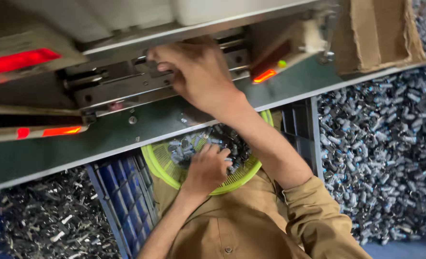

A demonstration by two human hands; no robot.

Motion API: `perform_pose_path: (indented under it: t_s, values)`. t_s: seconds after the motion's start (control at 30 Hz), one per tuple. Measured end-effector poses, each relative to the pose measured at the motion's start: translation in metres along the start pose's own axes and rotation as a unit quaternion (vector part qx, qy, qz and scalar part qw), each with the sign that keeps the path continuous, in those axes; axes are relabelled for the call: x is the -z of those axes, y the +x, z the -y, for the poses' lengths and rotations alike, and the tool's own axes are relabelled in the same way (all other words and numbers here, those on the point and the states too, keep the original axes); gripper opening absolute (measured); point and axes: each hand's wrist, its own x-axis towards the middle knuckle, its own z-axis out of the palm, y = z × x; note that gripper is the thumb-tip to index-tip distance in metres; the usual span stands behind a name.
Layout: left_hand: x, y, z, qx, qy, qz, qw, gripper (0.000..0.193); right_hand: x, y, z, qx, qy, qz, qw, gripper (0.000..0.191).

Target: The person repeatedly picks small cylindrical components from a green basket and places them into a metal jig on a workbench. The person then presses a lever to secure the components and drops the finished keychains into a blue bin.

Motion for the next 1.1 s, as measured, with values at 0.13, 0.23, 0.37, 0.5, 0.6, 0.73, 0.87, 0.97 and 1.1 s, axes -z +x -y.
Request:
perform_pose_path:
  t_s: [0.13, 0.23, 0.37, 0.5, 0.6, 0.73, 0.87, 0.97, 1.1]
  values:
    - [-0.016, 0.011, -0.01, -0.003, 0.071, 0.048, 0.996, 0.012, 0.014, -0.017, 0.018, 0.022, -0.053, -0.053, 0.997, 0.049]
    - [-0.001, 0.004, -0.012, -0.002, 0.046, 0.0, 0.999, 0.015, 0.028, -0.07, 0.036, 0.02, -0.083, -0.025, 0.996, 0.037]
    - [0.04, -0.013, -0.011, 0.044, -0.086, -0.117, 0.988, 0.02, 0.017, -0.138, 0.042, -0.063, 0.04, -0.038, 0.996, 0.026]
    - [0.071, -0.014, -0.012, 0.042, -0.128, -0.181, 0.974, 0.03, 0.0, -0.181, 0.046, -0.22, 0.117, -0.017, 0.968, 0.021]
    - [0.083, -0.006, -0.013, 0.036, -0.21, -0.2, 0.956, 0.031, -0.003, -0.191, 0.051, -0.241, 0.139, -0.026, 0.96, 0.02]
    - [0.087, 0.003, -0.017, -0.01, -0.212, -0.233, 0.949, 0.032, 0.005, -0.191, 0.059, -0.218, 0.141, -0.043, 0.965, 0.026]
    - [0.08, 0.002, -0.023, -0.036, -0.184, -0.253, 0.949, 0.032, 0.005, -0.191, 0.06, -0.175, 0.124, -0.042, 0.976, 0.03]
    - [0.072, -0.002, -0.025, -0.038, -0.193, -0.279, 0.94, 0.032, -0.003, -0.2, 0.058, -0.303, 0.282, -0.118, 0.903, 0.019]
    - [0.068, -0.008, -0.019, -0.094, -0.157, -0.311, 0.932, 0.029, -0.019, -0.22, 0.055, -0.374, 0.454, -0.164, 0.792, 0.023]
